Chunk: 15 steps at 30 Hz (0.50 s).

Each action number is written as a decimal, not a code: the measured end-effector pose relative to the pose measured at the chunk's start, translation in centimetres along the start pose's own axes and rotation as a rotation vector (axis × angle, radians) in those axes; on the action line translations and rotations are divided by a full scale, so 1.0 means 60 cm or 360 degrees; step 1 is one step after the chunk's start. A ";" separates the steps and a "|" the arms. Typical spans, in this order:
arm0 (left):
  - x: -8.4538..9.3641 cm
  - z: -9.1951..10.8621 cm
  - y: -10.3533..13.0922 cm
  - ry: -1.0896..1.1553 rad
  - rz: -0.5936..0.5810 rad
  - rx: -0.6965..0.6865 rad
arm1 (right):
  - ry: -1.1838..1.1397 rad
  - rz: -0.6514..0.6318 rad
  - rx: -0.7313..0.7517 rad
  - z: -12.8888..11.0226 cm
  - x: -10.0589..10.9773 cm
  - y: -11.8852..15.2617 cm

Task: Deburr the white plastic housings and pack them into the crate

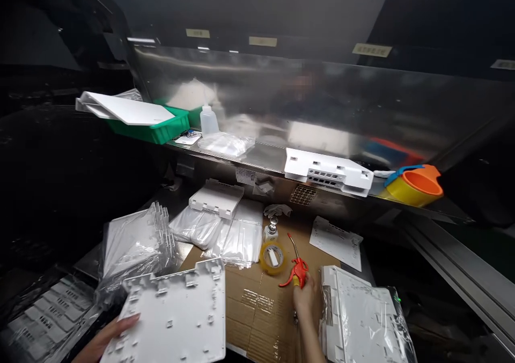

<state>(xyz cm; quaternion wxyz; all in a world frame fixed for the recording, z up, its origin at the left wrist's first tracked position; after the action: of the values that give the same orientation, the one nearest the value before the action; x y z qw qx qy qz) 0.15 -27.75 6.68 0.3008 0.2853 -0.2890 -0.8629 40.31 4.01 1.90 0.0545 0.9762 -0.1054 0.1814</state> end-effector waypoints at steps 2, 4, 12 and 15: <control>-0.079 0.032 -0.014 -0.0293 -0.0248 -0.0053 | -0.0147 -0.0160 -0.0040 -0.002 -0.008 0.041; -0.155 0.051 -0.030 -0.0497 -0.0587 -0.0097 | -0.0319 -0.0398 -0.0069 -0.010 -0.011 0.095; -0.340 0.046 -0.189 -0.1272 -0.0805 -0.0555 | -0.1506 -0.0830 -0.0918 -0.075 0.038 0.193; -0.365 0.044 -0.269 -0.1709 -0.0669 -0.0885 | -0.1693 -0.0487 -0.0903 -0.091 0.098 0.177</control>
<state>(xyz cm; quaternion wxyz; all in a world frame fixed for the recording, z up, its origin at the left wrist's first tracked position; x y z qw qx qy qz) 7.05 -1.39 4.60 0.0011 -0.2249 -0.1027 -0.9690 41.38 -6.64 9.87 0.2771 0.8845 -0.0210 -0.3747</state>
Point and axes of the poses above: each hand's wrist, its own y-axis away from the middle knuckle, its own x-axis out of the back of the hand, z = x × y, the point moved 4 cm from there along -y, towards the middle knuckle, and after that the axes turned 2 degrees about -x, right-handed, at the moved point
